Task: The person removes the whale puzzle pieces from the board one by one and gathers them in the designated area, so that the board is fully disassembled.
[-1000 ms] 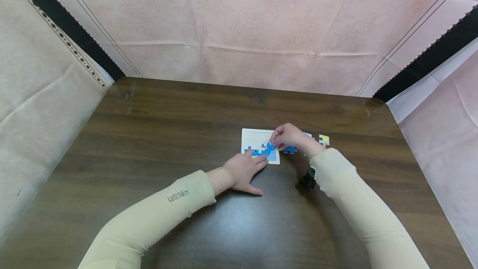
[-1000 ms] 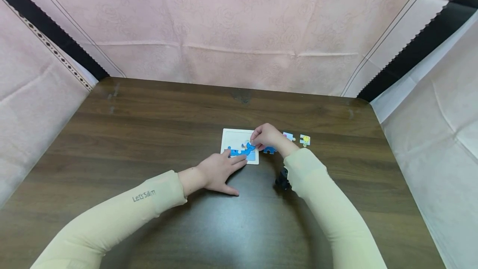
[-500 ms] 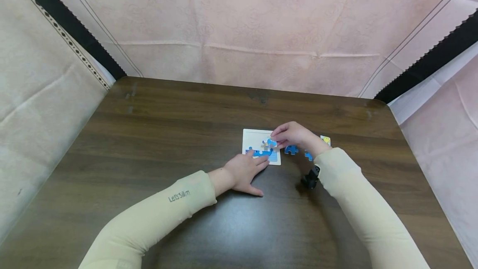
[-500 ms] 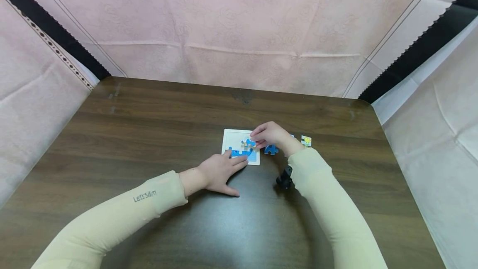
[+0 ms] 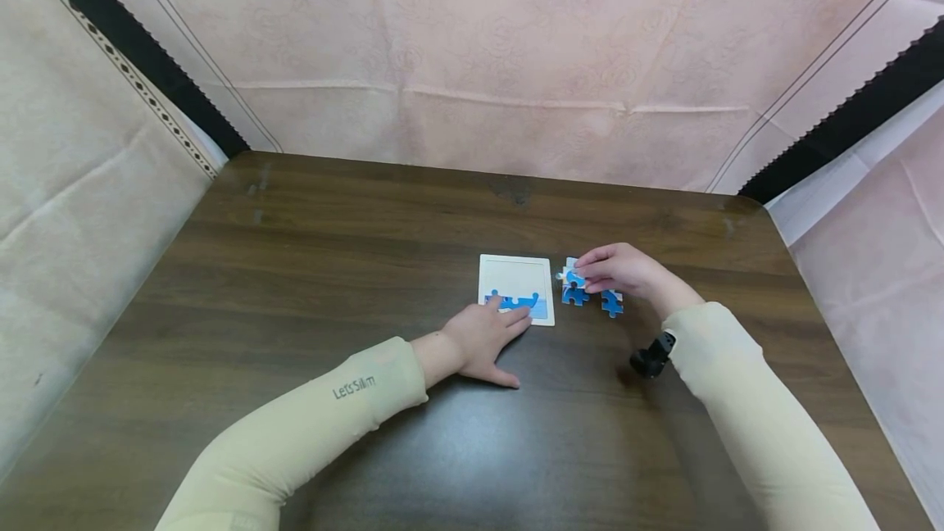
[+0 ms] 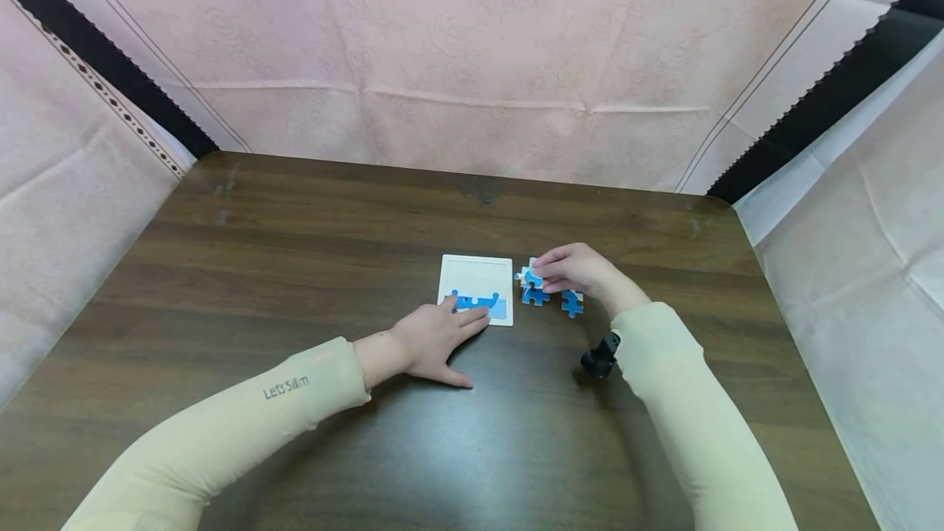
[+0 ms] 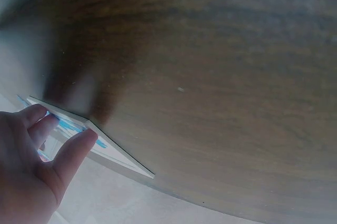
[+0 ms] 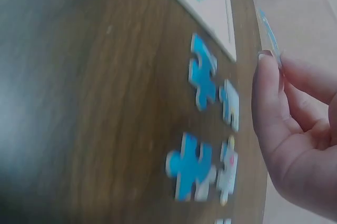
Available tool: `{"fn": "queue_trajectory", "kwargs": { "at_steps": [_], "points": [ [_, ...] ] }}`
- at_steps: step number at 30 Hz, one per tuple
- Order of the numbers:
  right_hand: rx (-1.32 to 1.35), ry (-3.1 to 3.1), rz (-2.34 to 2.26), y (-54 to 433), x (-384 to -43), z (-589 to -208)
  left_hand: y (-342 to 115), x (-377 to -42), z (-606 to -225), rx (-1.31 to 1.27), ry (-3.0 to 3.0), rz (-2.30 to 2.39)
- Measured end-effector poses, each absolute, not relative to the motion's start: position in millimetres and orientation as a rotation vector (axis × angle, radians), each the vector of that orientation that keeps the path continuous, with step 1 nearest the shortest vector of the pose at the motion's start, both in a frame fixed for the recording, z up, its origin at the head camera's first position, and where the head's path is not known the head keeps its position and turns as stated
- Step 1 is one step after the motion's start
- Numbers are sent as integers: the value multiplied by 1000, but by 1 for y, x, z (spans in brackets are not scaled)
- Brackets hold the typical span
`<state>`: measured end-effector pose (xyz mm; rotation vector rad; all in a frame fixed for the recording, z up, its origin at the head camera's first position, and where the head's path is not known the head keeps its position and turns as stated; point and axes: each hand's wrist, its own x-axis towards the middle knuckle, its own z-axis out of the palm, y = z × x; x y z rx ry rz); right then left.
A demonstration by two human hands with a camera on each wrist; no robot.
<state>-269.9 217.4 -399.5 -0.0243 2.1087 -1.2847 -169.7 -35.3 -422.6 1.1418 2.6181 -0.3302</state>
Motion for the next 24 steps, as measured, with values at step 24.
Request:
{"fn": "queue_trajectory", "kwargs": {
  "at_steps": [24],
  "points": [
    [100, 1999, -1442, 312, -254, -401, -37, -166, -424, 1136, 2625, -340]
  ]
}}
